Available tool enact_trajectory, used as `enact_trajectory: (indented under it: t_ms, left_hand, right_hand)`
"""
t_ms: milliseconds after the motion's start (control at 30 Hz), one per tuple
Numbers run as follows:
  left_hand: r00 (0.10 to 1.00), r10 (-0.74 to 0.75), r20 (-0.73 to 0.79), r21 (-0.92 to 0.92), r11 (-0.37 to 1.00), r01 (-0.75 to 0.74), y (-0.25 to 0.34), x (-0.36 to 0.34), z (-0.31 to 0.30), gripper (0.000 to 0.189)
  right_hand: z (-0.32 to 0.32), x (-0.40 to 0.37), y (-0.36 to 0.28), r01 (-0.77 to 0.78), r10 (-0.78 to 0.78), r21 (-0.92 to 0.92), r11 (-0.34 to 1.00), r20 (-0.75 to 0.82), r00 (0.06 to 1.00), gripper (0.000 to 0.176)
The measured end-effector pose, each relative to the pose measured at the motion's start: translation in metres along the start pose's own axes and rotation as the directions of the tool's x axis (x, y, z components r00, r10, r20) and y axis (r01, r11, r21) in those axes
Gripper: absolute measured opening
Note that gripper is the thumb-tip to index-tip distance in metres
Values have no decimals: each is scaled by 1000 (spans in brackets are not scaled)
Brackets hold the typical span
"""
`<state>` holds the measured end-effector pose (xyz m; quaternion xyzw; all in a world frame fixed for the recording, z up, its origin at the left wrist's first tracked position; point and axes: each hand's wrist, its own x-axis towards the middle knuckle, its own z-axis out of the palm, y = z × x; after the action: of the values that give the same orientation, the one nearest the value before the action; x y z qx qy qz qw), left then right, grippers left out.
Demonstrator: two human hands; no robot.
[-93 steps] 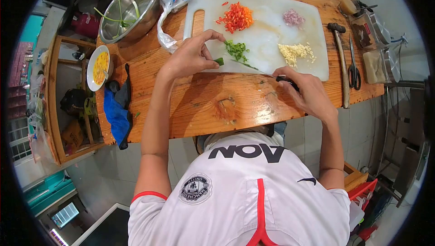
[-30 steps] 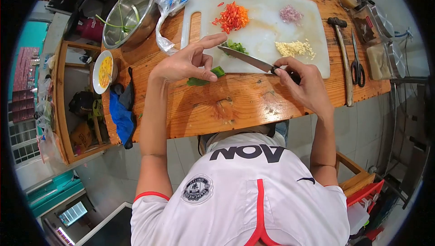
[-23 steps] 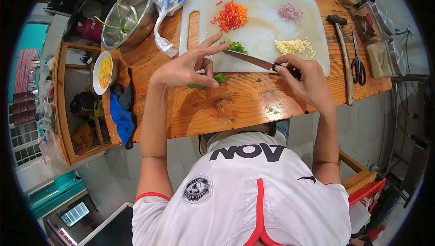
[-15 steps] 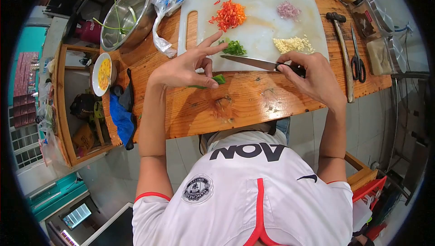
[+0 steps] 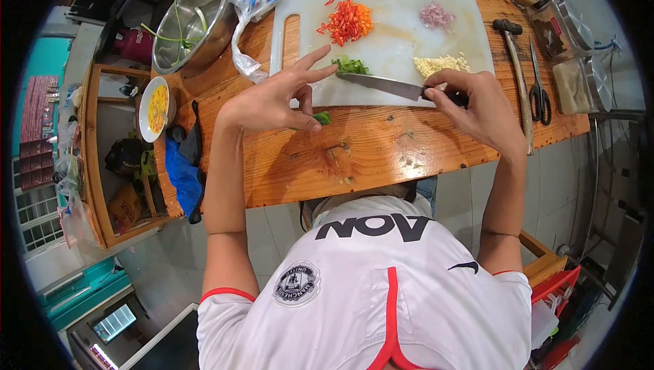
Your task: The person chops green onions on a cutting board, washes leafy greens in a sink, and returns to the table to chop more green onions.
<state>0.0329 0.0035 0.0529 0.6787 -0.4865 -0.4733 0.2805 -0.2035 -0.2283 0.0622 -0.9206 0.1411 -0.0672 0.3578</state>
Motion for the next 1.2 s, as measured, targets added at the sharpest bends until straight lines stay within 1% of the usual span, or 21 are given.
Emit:
enact_trajectory:
  t_ms: [33, 100, 133, 233, 300, 333, 433, 533, 600, 667, 733, 833, 933, 1033, 1200]
  left_hand:
    - [1000, 4, 16, -5, 1000, -4, 0, 1, 0, 98]
    - [999, 42, -19, -107, 993, -44, 7, 0, 2, 91]
    - [997, 59, -42, -157, 985, -65, 9, -2, 2, 87]
    - [959, -3, -283, -122, 992, -33, 4, -8, 4, 60]
    - [928, -91, -361, -88, 994, 63, -22, 1, 3, 43]
    - [906, -132, -402, -73, 991, 112, -31, 5, 2, 36]
    - [882, -250, -399, 35, 957, 287, -28, 17, 5, 22]
    - [858, -237, -457, -96, 971, 217, -34, 19, 13, 17]
    - [845, -145, -514, 21, 983, 181, -36, 20, 17, 15]
    - [829, -35, -559, 161, 975, 150, -36, 18, 19, 16]
    - [810, 98, -579, 321, 940, 115, -34, 16, 22, 18]
    - [779, 198, -595, 447, 887, 116, -28, 13, 28, 17]
    - [729, 160, -666, 450, 866, 220, -20, 13, 42, 14]
    - [679, 123, -724, 414, 864, 285, -24, 17, 52, 12]
    - [644, 137, -752, 425, 848, 316, -23, 16, 59, 12]
  right_hand:
    - [3, -1, 2, -1, 1, -20, 1000, -21, 1000, 17]
    - [10, 0, 7, 0, -4, -62, 998, -64, 998, 17]
    - [9, -1, 9, -21, 19, -26, 999, -67, 998, 16]
    - [11, -9, 10, -85, 92, 87, 993, -70, 993, 19]
    - [17, -15, 7, -132, 147, 162, 978, -83, 986, 26]
    - [23, -18, 5, -126, 144, 208, 970, -77, 987, 30]
    - [48, -26, -2, -94, 116, 348, 933, -41, 992, 43]
    - [78, -33, -7, -59, 75, 484, 873, -14, 997, 47]
    - [99, -32, -4, 177, -122, 354, 919, -172, 978, 50]
    - [108, -32, -6, 232, -185, 269, 935, -188, 964, 53]
    - [111, -37, -11, 115, -95, 243, 963, -91, 991, 56]
    - [110, -38, -20, 67, -52, 204, 977, -74, 996, 58]
    - [109, -38, -25, 26, -23, 163, 986, -24, 999, 57]
    - [109, -37, -28, 27, -25, 126, 992, -19, 1000, 57]
    - [111, -34, -32, 23, -20, 121, 992, -21, 1000, 55]
